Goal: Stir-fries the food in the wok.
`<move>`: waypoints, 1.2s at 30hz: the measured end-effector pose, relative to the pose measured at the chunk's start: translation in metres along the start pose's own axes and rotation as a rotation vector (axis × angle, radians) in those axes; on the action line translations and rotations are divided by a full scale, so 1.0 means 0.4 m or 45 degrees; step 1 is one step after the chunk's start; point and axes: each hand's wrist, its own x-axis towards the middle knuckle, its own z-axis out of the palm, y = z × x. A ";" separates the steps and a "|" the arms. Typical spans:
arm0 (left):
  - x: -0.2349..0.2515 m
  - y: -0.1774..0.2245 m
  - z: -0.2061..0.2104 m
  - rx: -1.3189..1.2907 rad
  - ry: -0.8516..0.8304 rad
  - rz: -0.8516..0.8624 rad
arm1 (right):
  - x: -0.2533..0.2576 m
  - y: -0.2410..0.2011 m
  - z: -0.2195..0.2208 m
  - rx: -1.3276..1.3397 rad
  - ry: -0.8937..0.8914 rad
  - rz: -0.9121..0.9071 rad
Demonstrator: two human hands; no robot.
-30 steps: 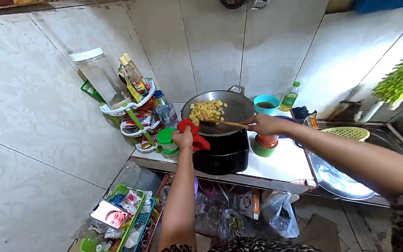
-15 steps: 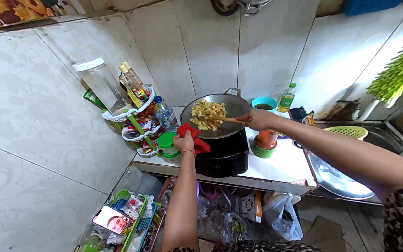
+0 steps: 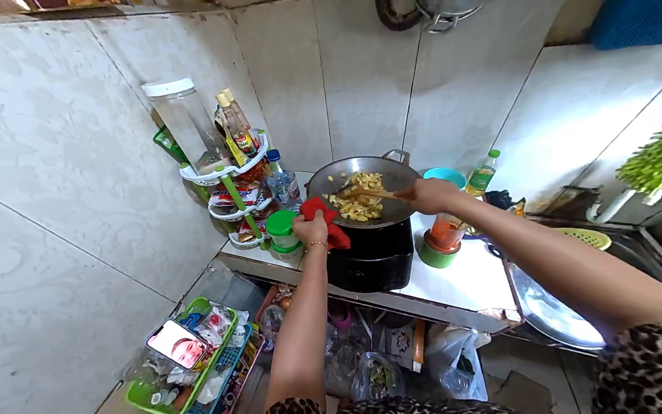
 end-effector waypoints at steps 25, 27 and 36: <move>0.013 -0.009 -0.028 -0.089 -0.158 -0.092 | -0.104 -0.251 0.549 -0.294 0.095 -0.549; 0.016 -0.010 -0.027 -0.117 -0.167 -0.080 | -0.088 -0.266 0.556 -0.309 0.145 -0.554; 0.012 -0.015 -0.030 -0.208 -0.214 -0.094 | -0.066 -0.305 0.502 0.373 -0.129 0.273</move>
